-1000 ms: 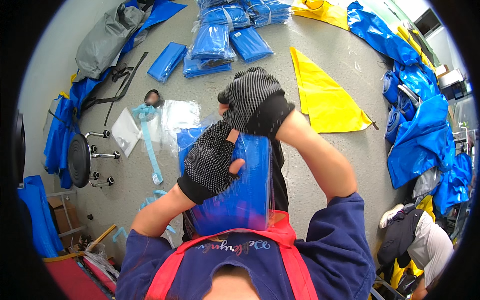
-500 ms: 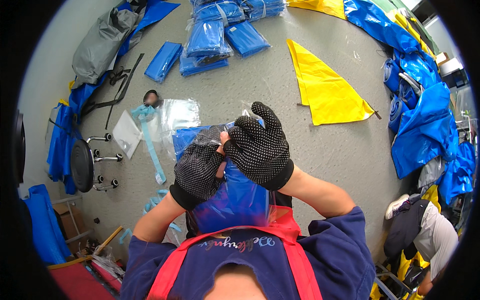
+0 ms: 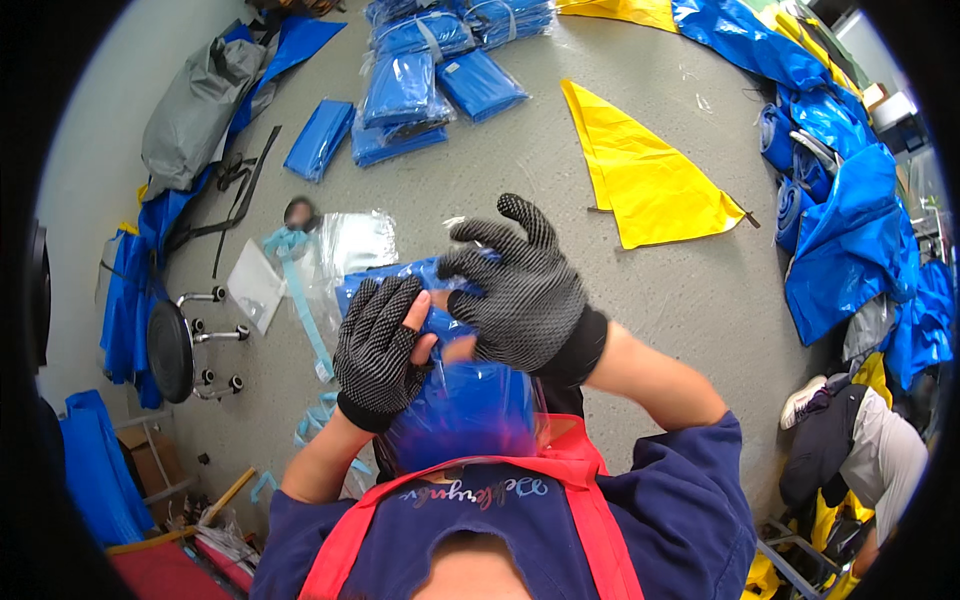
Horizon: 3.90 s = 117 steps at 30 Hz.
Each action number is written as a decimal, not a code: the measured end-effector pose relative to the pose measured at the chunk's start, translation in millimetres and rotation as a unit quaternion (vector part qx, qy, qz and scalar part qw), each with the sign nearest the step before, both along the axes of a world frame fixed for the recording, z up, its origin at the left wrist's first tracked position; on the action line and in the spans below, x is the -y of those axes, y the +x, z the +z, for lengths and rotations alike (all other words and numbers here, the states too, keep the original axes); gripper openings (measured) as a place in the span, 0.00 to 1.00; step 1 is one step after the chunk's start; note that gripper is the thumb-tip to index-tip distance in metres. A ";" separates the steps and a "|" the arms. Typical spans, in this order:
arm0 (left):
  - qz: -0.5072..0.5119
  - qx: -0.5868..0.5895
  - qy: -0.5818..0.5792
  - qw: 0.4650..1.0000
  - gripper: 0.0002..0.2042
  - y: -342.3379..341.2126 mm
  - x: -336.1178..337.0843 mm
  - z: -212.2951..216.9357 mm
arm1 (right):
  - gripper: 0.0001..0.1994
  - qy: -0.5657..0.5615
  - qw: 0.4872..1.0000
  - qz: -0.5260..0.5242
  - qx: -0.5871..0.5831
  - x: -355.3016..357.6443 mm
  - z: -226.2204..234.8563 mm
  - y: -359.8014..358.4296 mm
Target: The person folds a blue tarp on the floor, aligning edges and smoothing the material. They then place the folded tarp into a clear plastic bag and seal it. The process is repeated with another tarp.
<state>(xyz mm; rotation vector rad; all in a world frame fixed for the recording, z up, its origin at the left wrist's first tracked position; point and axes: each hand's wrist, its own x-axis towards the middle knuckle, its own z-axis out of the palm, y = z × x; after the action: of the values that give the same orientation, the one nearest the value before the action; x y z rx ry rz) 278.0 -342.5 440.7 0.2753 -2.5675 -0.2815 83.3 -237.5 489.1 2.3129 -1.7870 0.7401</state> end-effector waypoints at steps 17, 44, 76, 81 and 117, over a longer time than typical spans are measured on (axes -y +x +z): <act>0.008 -0.010 -0.022 1.000 0.18 -5.5 -3.8 8.4 | 0.03 0.028 0.944 0.062 0.322 -18.3 -61.1 -83.5; 0.003 -0.015 0.743 0.669 0.32 -55.6 56.5 -151.3 | 0.30 -0.145 0.804 -0.437 0.377 -210.8 -148.1 -18.9; -0.432 0.431 -0.120 0.783 0.33 -587.6 -139.2 -414.9 | 0.25 0.262 0.493 -0.816 0.148 -483.7 -385.9 -559.0; -0.010 0.660 -0.026 0.751 0.40 -690.8 -25.3 -391.8 | 0.19 0.170 0.400 -0.894 0.109 -552.1 -396.5 -660.7; -0.257 0.332 0.454 0.786 0.22 -423.2 -302.4 -192.0 | 0.34 0.308 0.945 -0.100 0.045 -10.7 -11.9 -497.0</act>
<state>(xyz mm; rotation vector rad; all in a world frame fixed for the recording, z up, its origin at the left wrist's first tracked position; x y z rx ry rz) -145.1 -40.2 248.7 -0.0278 -2.9030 -1.9547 -413.7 -226.8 477.2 2.3936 -2.5382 0.2765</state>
